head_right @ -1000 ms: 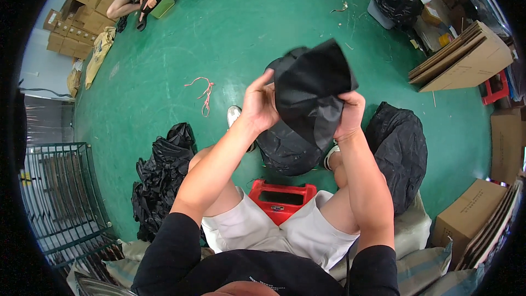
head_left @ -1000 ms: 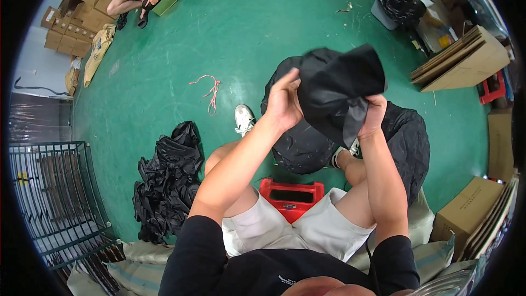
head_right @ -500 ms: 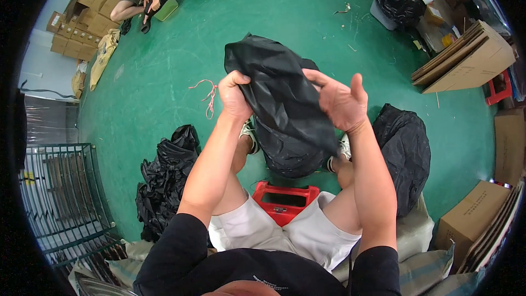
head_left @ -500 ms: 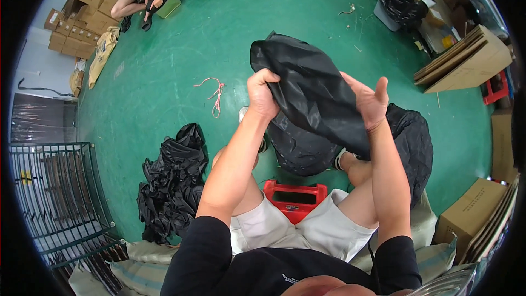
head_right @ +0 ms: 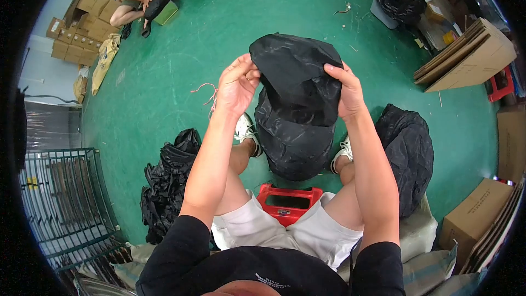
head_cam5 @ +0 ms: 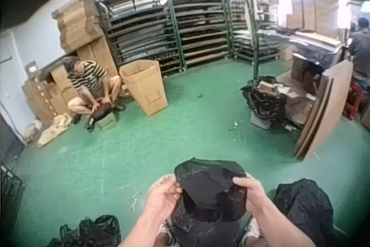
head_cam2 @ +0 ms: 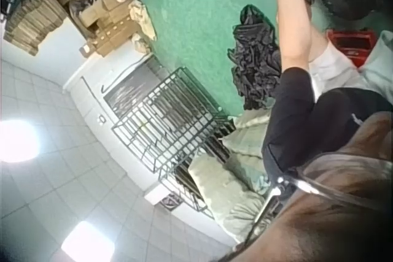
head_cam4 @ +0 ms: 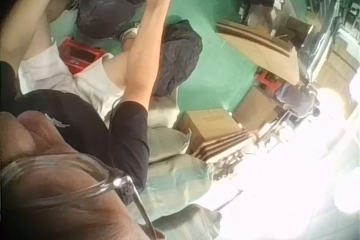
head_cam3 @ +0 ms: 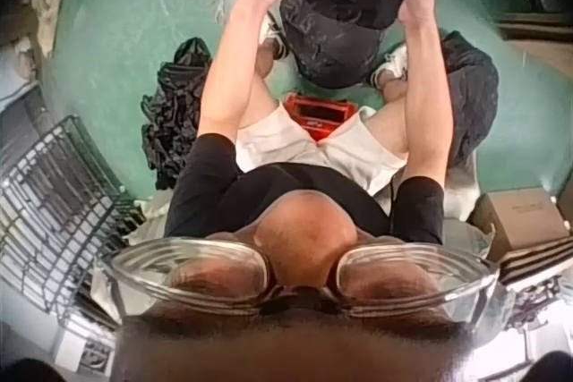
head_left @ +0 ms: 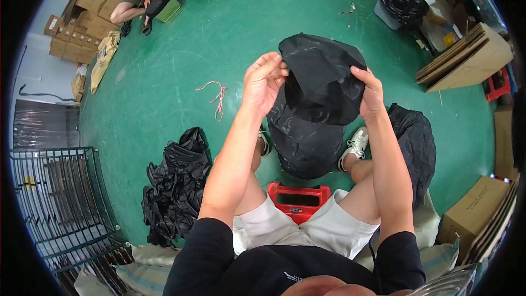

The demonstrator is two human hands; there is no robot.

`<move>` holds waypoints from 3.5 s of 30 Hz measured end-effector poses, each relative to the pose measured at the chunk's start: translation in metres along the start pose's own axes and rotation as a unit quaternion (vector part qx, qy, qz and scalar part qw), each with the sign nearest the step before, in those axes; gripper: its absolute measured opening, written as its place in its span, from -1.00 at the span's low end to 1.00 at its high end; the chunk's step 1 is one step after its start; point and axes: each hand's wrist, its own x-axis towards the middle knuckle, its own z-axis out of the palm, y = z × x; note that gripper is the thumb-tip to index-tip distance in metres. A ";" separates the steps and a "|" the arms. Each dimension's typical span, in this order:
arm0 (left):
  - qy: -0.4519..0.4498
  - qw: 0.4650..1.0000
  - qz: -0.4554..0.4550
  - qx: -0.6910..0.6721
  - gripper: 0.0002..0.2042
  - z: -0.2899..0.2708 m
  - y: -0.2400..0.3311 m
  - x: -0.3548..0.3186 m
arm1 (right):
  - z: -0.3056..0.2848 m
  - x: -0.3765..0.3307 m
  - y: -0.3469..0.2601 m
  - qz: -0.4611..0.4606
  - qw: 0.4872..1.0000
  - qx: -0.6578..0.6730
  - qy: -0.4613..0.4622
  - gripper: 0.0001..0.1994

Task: Folding and inspecting black fabric bags in an industrial warehouse environment.

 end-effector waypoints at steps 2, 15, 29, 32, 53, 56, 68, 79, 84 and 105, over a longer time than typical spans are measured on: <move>0.013 0.998 -0.011 0.062 -0.77 0.006 -0.011 -0.001 | 0.000 0.000 0.002 0.001 1.000 0.001 0.027 -0.59; -0.163 0.981 -0.086 0.066 -0.58 0.018 -0.051 -0.014 | -0.004 -0.009 0.004 0.156 0.983 0.082 -0.053 -0.51; 0.017 0.998 0.036 -0.053 -0.74 0.022 -0.030 -0.002 | -0.006 0.001 -0.006 0.017 0.997 -0.048 0.051 -0.59; 0.026 0.997 0.065 -0.035 -0.77 0.010 -0.007 0.010 | -0.031 0.009 -0.026 -0.033 0.999 0.019 -0.014 -0.70; -0.123 0.770 -0.213 0.589 -0.59 -0.017 -0.014 -0.003 | -0.051 -0.004 -0.023 -0.012 0.987 0.147 -0.064 -0.61; -0.048 0.761 -0.114 0.637 -0.45 0.000 -0.035 -0.011 | -0.043 -0.011 -0.018 0.005 0.992 0.113 -0.052 -0.53; -0.240 0.910 -0.165 0.295 -0.75 0.001 0.001 0.008 | -0.059 -0.012 -0.033 -0.004 0.988 0.122 -0.089 -0.46; -0.253 0.953 -0.143 -0.081 -0.56 -0.037 0.023 -0.001 | -0.040 -0.021 -0.043 -0.031 0.998 0.024 -0.050 -0.45; -0.299 0.914 -0.073 -0.265 -0.50 -0.026 0.019 0.000 | -0.042 -0.010 -0.038 0.042 0.995 -0.043 -0.086 -0.43; -0.009 0.964 -0.082 -0.254 -0.68 -0.028 -0.001 0.008 | -0.013 -0.005 -0.013 0.018 0.991 0.038 -0.131 -0.26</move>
